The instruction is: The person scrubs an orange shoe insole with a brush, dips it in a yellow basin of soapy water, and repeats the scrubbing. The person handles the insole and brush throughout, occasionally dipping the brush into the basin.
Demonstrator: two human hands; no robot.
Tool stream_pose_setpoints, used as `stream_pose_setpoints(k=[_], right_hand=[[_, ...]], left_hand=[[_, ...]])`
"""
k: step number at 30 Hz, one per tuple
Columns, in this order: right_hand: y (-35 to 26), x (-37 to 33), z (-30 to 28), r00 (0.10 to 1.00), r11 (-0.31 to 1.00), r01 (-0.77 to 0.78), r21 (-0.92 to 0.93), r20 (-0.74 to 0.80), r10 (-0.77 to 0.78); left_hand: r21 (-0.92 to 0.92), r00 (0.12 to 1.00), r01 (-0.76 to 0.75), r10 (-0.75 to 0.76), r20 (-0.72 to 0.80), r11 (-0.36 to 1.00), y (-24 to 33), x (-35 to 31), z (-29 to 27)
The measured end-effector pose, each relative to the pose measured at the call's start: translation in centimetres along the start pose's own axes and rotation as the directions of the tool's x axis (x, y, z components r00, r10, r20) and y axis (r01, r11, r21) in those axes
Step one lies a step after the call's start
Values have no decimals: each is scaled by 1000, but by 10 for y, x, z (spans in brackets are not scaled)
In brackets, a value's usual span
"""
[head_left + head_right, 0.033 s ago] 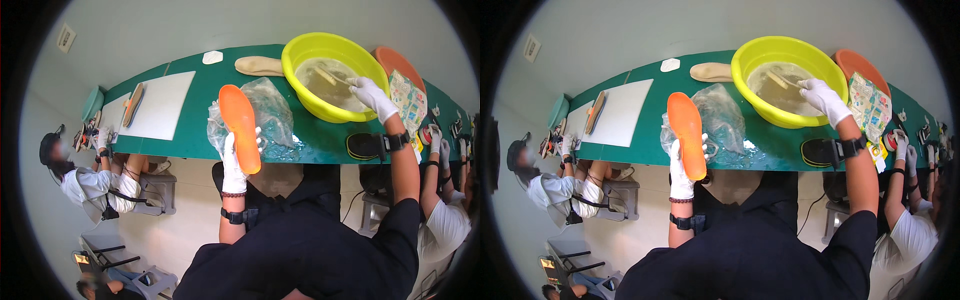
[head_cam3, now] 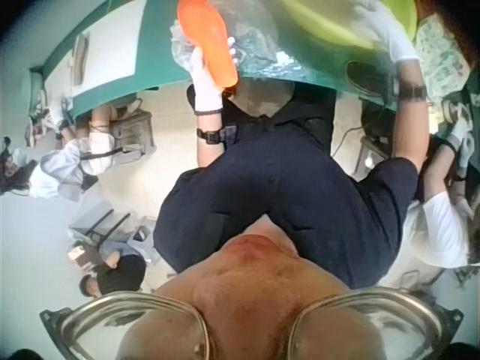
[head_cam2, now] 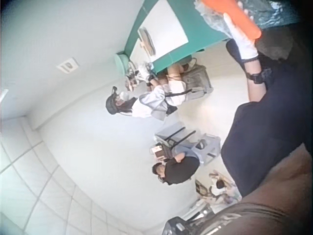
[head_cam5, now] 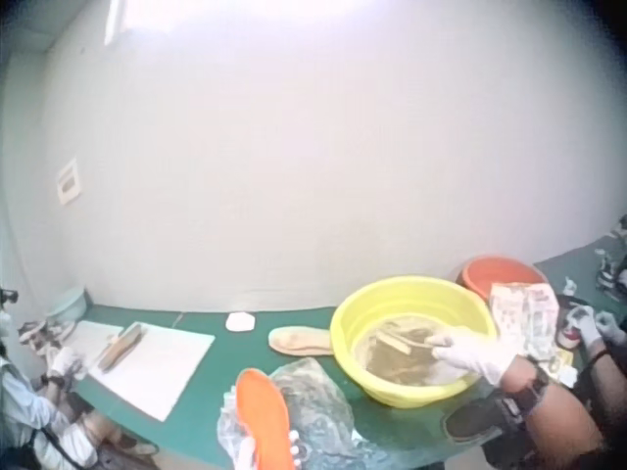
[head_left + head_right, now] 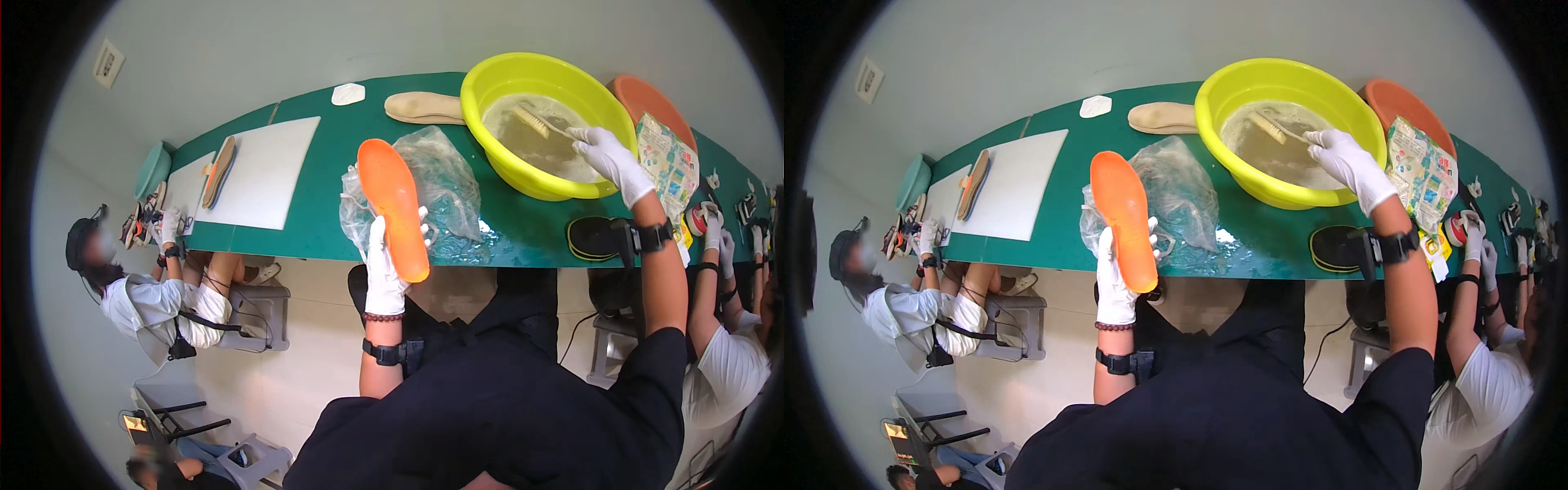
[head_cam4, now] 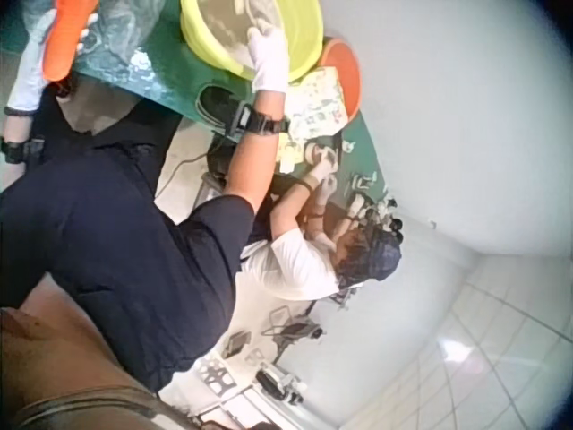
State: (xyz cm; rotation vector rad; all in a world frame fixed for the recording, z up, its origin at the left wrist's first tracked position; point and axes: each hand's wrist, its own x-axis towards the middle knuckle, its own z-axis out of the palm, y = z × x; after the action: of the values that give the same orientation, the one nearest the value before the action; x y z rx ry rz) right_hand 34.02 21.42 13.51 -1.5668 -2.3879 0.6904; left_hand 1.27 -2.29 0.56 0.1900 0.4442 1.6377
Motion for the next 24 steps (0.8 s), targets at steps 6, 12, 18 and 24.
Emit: stream_pose_setpoints(k=[6, 12, 18, 24], right_hand=[[-5, -44, 11, 975, 997, 69, -38, -210, -75], [0, -53, 32, 870, 957, 206, 202, -485, -85], [-8, -59, 49, 905, 973, 104, 208, -426, -6], [-65, -88, 69, 856, 923, 298, 244, -497, -145]], left_hand=[[-99, 999, 41, -39, 19, 994, -16, 25, -18], [-149, 997, 69, -64, 38, 986, -33, 38, -43], [-86, 1000, 13, -12, 1, 996, -36, 43, -40], [-41, 999, -38, 37, -18, 998, -34, 35, -45]])
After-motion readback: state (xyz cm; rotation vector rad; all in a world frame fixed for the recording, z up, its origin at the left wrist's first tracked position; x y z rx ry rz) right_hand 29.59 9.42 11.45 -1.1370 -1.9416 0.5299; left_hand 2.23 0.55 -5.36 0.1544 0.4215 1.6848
